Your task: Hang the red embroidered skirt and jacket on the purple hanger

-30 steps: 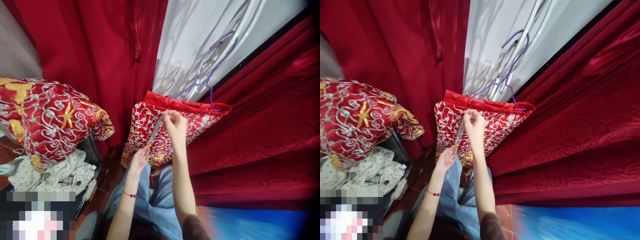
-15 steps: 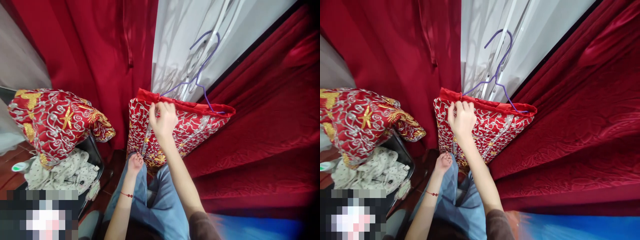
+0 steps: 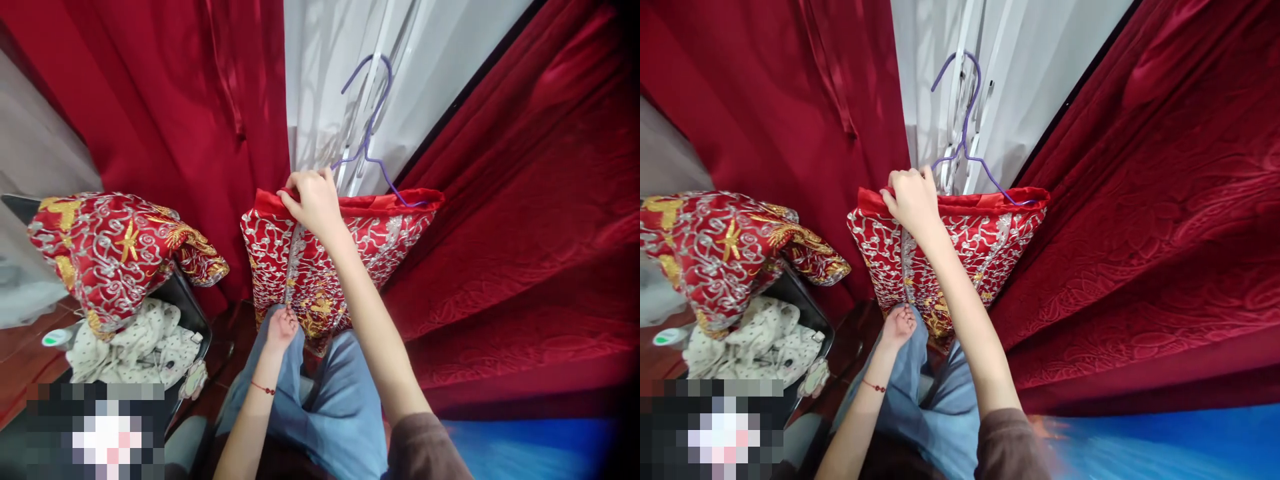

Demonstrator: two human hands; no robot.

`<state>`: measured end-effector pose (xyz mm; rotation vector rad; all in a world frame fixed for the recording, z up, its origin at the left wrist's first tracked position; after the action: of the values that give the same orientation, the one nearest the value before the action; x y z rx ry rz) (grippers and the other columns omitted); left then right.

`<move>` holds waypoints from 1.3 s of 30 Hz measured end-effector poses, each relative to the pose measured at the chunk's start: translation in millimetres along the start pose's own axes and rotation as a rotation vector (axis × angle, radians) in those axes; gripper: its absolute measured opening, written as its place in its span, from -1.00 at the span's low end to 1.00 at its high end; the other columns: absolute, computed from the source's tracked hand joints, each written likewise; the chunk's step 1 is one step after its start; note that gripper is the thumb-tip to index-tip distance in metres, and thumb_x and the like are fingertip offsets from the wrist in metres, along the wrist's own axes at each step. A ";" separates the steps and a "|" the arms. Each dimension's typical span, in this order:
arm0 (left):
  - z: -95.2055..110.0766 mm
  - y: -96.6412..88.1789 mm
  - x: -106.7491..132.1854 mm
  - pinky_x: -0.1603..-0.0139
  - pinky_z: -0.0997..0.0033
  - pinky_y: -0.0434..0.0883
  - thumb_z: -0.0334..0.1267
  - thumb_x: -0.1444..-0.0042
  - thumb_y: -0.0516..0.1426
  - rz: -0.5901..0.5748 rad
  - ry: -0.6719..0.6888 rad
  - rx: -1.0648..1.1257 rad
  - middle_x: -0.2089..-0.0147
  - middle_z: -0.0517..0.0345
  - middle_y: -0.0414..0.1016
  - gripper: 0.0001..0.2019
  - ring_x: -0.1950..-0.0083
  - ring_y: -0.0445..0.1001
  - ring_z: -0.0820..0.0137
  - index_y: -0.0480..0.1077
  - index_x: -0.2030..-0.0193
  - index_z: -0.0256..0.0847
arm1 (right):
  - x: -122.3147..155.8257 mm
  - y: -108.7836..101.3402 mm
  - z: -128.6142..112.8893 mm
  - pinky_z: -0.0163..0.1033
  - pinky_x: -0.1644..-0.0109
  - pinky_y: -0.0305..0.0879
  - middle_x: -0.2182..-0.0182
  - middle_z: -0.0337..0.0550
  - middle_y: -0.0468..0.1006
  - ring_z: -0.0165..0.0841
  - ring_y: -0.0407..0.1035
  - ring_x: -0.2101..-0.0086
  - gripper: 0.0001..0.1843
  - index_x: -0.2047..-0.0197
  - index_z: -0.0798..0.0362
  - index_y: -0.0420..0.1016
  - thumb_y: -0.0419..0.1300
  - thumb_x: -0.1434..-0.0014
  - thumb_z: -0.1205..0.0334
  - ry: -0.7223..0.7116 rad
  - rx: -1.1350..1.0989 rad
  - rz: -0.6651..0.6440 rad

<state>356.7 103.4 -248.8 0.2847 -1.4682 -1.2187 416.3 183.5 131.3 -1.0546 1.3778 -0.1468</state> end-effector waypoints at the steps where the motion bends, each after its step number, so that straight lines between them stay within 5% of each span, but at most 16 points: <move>1: -2.2 -0.9 0.4 0.54 0.62 0.25 -0.45 -0.19 -0.01 0.004 0.006 -0.014 0.50 0.21 0.31 -0.85 0.55 0.31 0.55 0.35 0.35 -0.32 | 12.0 -9.3 -6.0 0.10 -0.20 0.12 0.21 -0.03 0.51 -0.19 0.35 0.06 -0.79 0.26 0.07 0.44 0.08 -0.32 0.15 -0.031 -0.055 0.046; 6: -5.6 1.2 3.4 0.55 0.61 0.24 -0.44 -0.20 0.02 -0.004 0.064 -0.101 0.50 0.19 0.34 -0.86 0.55 0.31 0.55 0.37 0.34 -0.35 | 89.2 -34.9 -21.3 0.03 -0.17 0.21 -0.01 -0.02 0.40 -0.18 0.23 -0.09 -0.93 0.24 0.00 0.40 0.14 -0.28 0.21 -0.001 -0.234 0.260; 11: 8.7 20.6 19.0 0.38 0.53 0.37 -0.30 -0.19 0.13 -0.038 0.213 -0.175 0.43 0.16 0.47 -0.87 0.45 0.42 0.51 0.42 0.35 -0.28 | 176.7 -9.7 -17.4 -0.05 -0.13 0.28 -0.05 -0.01 0.34 -0.19 0.27 -0.08 -0.95 0.21 0.01 0.44 0.18 -0.23 0.31 0.249 -0.419 0.238; 16: 13.3 68.0 58.8 0.09 0.38 0.46 0.01 -0.04 0.25 -0.268 0.393 -0.447 0.30 0.08 0.59 -0.69 0.19 0.55 0.32 0.50 0.31 -0.25 | 239.8 19.8 -21.6 -0.22 -0.01 0.38 0.11 -0.10 0.44 -0.31 0.42 0.08 -0.82 0.14 -0.04 0.49 0.15 -0.24 0.40 0.365 -0.672 0.109; 21: 4.3 90.9 83.4 -0.02 0.34 0.45 0.11 0.01 0.26 -0.305 0.431 -0.561 0.19 0.03 0.62 -0.59 0.07 0.56 0.27 0.55 0.23 -0.23 | 254.1 21.6 -18.8 -0.21 -0.16 0.32 0.04 -0.07 0.49 -0.31 0.40 -0.07 -0.74 0.03 -0.05 0.46 0.10 -0.27 0.42 0.364 -0.714 0.060; 28: 20.6 85.3 101.7 0.07 0.45 0.42 -0.03 0.00 0.34 -0.186 0.643 -0.717 0.27 0.14 0.59 -0.72 0.19 0.53 0.39 0.55 0.27 -0.19 | 257.7 16.3 -3.1 -0.23 -0.04 0.37 0.08 -0.12 0.52 -0.32 0.45 0.08 -0.71 -0.04 -0.06 0.42 0.21 -0.23 0.26 0.412 -0.835 -0.049; 35: 48.9 85.4 113.1 0.16 0.50 0.36 -0.06 -0.07 0.28 -0.097 0.825 -0.978 0.30 0.10 0.60 -0.76 0.24 0.49 0.38 0.59 0.30 -0.22 | 271.5 24.5 14.5 -0.24 0.18 0.43 0.28 -0.17 0.58 -0.38 0.48 0.33 -0.80 0.01 -0.02 0.41 0.08 -0.36 0.14 0.746 -0.996 0.202; 39: 44.9 92.1 110.8 0.31 0.52 0.29 -0.09 -0.09 0.26 -0.155 0.810 -1.060 0.46 0.18 0.49 -0.77 0.39 0.38 0.44 0.57 0.38 -0.23 | 272.9 28.3 15.0 -0.22 0.22 0.45 0.37 -0.21 0.57 -0.37 0.47 0.40 -0.73 -0.02 -0.02 0.36 0.17 -0.30 0.10 0.796 -1.151 0.172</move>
<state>324.0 83.7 -102.8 0.1220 -0.0273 -1.5781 486.1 31.5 -86.8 -1.9188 2.3659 0.4704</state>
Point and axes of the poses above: each hand's wrist, its own x-axis away from the middle knuckle, its own y-axis out of the palm, z = x × y, the point moved 6 cm from there along -x, towards the middle knuckle
